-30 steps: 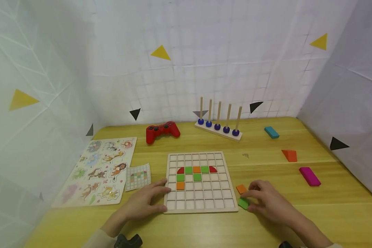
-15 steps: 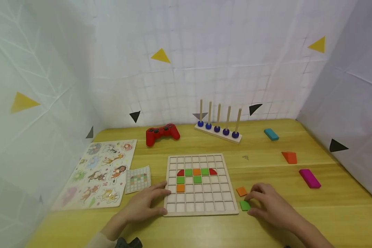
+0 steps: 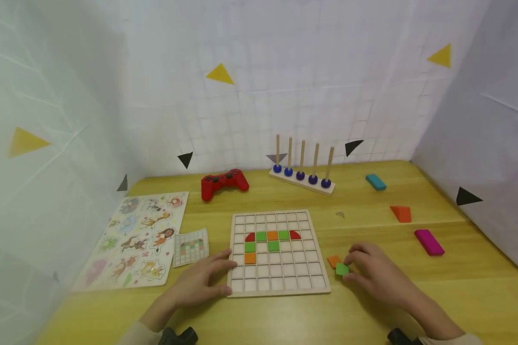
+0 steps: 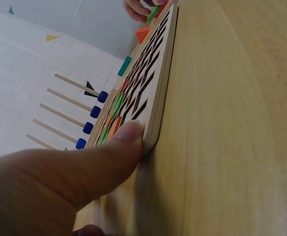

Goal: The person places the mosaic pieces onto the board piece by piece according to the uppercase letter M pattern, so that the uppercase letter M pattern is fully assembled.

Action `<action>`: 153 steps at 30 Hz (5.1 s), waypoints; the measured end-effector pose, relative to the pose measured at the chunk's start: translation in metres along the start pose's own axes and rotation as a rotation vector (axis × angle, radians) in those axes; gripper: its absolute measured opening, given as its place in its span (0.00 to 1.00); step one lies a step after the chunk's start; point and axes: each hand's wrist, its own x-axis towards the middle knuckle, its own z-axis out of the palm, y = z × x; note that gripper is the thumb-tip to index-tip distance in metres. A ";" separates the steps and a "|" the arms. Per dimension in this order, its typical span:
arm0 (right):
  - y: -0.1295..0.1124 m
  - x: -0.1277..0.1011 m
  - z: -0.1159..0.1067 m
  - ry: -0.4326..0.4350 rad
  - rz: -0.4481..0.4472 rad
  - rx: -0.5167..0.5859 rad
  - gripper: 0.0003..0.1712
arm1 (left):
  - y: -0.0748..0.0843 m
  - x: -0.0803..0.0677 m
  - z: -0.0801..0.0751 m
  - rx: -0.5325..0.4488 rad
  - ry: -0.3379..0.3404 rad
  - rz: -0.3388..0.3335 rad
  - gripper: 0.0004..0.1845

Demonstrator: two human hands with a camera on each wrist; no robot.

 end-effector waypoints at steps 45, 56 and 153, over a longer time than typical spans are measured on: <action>-0.034 0.089 0.032 -0.130 0.034 0.101 0.09 | -0.001 0.000 -0.003 -0.002 -0.005 0.000 0.31; -0.031 0.093 0.038 -0.130 0.015 0.089 0.10 | -0.001 0.001 -0.002 -0.010 -0.015 -0.004 0.30; 0.018 0.027 0.011 -0.132 0.028 0.083 0.14 | 0.004 0.002 -0.004 -0.019 -0.038 -0.040 0.31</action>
